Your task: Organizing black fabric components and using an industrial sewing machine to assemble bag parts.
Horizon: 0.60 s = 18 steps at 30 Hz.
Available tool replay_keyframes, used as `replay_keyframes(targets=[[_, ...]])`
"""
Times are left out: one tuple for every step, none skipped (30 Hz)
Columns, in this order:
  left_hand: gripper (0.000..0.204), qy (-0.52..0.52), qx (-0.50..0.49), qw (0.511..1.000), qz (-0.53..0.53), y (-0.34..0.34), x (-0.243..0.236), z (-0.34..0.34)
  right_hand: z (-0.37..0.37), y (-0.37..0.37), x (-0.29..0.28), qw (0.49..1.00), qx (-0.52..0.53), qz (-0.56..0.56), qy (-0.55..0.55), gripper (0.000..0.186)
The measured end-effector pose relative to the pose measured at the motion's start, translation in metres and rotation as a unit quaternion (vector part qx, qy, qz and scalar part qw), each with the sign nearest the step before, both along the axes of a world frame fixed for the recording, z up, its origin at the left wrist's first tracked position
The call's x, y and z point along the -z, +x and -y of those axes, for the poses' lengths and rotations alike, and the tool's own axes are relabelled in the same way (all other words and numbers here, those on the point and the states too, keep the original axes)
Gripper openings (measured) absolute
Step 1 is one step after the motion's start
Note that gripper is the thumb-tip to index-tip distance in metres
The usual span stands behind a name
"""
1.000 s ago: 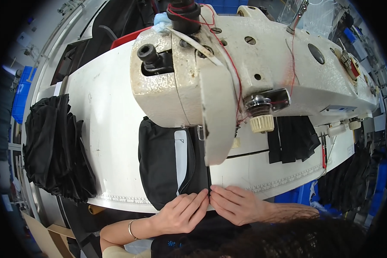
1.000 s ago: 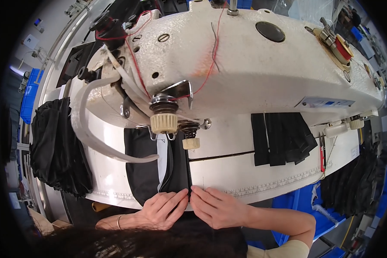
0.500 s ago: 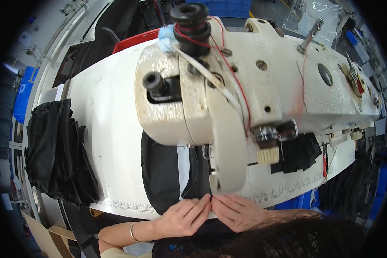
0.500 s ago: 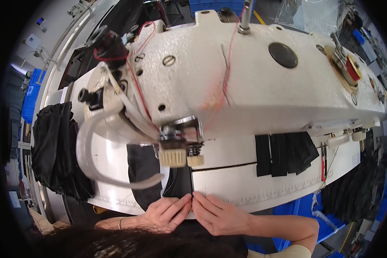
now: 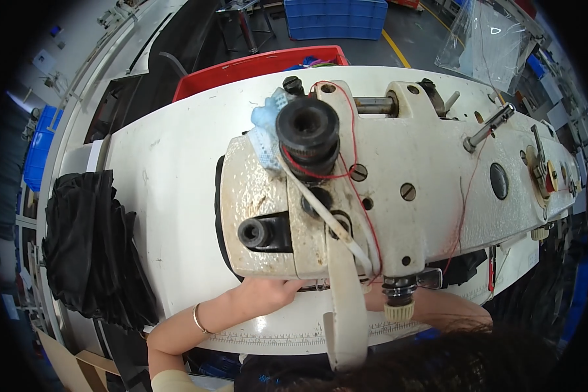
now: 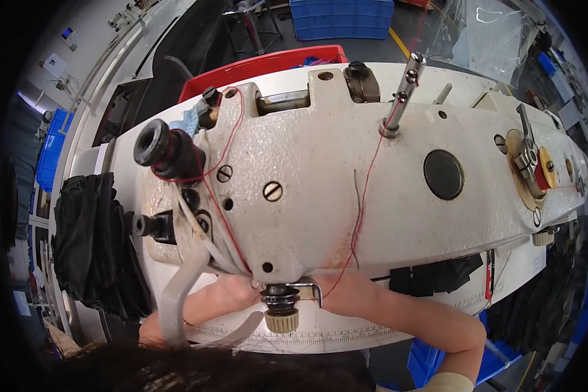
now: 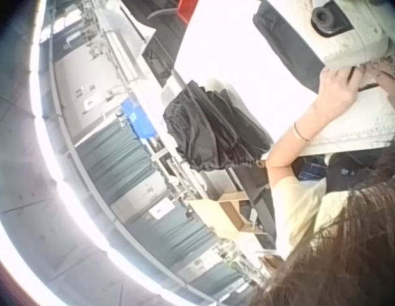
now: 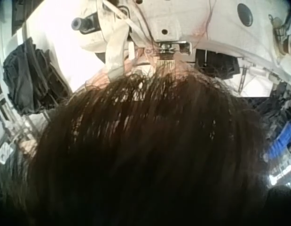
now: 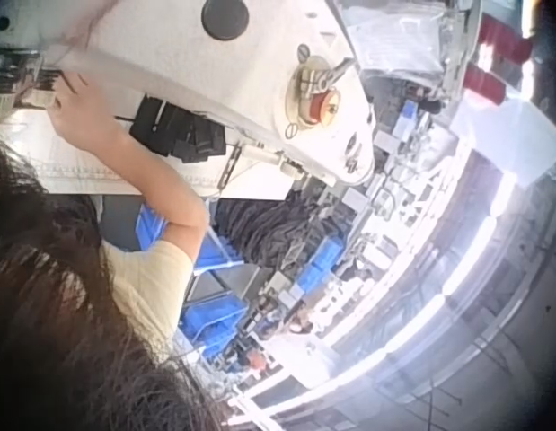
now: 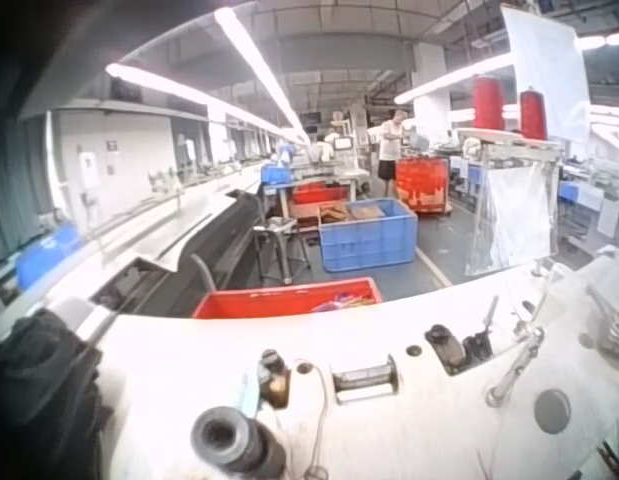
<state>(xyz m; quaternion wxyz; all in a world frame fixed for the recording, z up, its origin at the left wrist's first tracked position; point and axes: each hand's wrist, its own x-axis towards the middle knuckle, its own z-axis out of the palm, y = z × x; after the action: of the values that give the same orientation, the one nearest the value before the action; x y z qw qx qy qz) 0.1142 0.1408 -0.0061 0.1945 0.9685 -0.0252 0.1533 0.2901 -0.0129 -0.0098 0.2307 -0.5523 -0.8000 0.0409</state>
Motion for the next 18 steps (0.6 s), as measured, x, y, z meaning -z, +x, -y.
replay_keyframes(targets=[[0.035, -0.066, -0.009, 0.997, -0.030, -0.003, 0.014, -0.007, -0.002, -0.001, 0.001, 1.000, 0.003, -0.010, -0.010, 0.016], [0.035, -0.064, -0.012, 0.997, -0.032, -0.010, 0.025, -0.012, -0.005, -0.003, 0.002, 1.000, 0.006, -0.019, -0.019, 0.015], [0.033, -0.086, -0.065, 0.993, -0.040, -0.012, 0.029, -0.013, -0.005, -0.003, 0.003, 0.999, 0.013, -0.027, -0.030, 0.014], [0.032, -0.107, -0.118, 0.986, -0.049, -0.013, 0.032, -0.013, -0.004, -0.002, 0.004, 0.998, 0.019, -0.035, -0.041, 0.014], [0.032, -0.106, -0.118, 0.986, -0.050, -0.016, 0.033, -0.012, -0.004, -0.002, 0.005, 0.997, 0.025, -0.044, -0.052, 0.013], [0.030, -0.220, -0.145, 0.964, -0.044, -0.007, 0.019, -0.009, -0.003, 0.001, 0.009, 0.996, 0.035, -0.051, -0.065, 0.012], [0.029, -0.329, -0.174, 0.928, -0.035, -0.005, 0.005, -0.006, -0.003, -0.001, 0.009, 0.995, 0.042, -0.056, -0.075, 0.011], [0.029, -0.327, -0.173, 0.929, -0.032, -0.005, -0.001, -0.001, -0.003, -0.003, 0.008, 0.993, 0.048, -0.062, -0.084, 0.011], [0.028, -0.223, -0.133, 0.966, -0.004, -0.002, -0.003, 0.005, -0.004, -0.003, 0.010, 0.992, 0.055, -0.070, -0.094, 0.010], [0.028, -0.118, -0.087, 0.989, 0.026, 0.003, -0.007, 0.009, 0.001, -0.003, 0.024, 0.991, 0.058, -0.070, -0.095, 0.010], [0.028, -0.056, -0.057, 0.996, 0.050, 0.008, -0.016, 0.010, 0.009, -0.003, 0.047, 0.997, 0.061, 0.003, -0.057, 0.009], [0.028, -0.053, -0.057, 0.996, 0.048, 0.006, -0.016, 0.009, 0.013, -0.004, 0.058, 0.996, 0.059, 0.073, -0.015, 0.013], [0.028, -0.055, -0.051, 0.996, 0.042, 0.002, -0.012, 0.009, 0.012, -0.005, 0.057, 0.996, 0.060, 0.072, -0.015, 0.013], [0.028, -0.057, -0.045, 0.997, 0.036, 0.001, -0.010, 0.009, 0.011, -0.005, 0.055, 0.996, 0.074, 0.051, 0.021, 0.016], [0.029, -0.038, -0.041, 0.997, 0.047, 0.002, -0.012, 0.009, 0.009, -0.005, 0.052, 0.994, 0.088, 0.029, 0.058, 0.020], [0.029, -0.038, -0.040, 0.997, 0.046, 0.002, -0.012, 0.009, 0.007, -0.006, 0.047, 0.994, 0.088, 0.029, 0.058, 0.020], [0.031, -0.025, -0.039, 0.997, 0.054, 0.001, -0.012, 0.009, 0.004, -0.006, 0.042, 0.992, 0.099, 0.007, 0.075, 0.020], [0.032, -0.012, -0.037, 0.997, 0.061, 0.000, -0.012, 0.009, 0.003, -0.006, 0.038, 0.990, 0.110, -0.015, 0.093, 0.021]])
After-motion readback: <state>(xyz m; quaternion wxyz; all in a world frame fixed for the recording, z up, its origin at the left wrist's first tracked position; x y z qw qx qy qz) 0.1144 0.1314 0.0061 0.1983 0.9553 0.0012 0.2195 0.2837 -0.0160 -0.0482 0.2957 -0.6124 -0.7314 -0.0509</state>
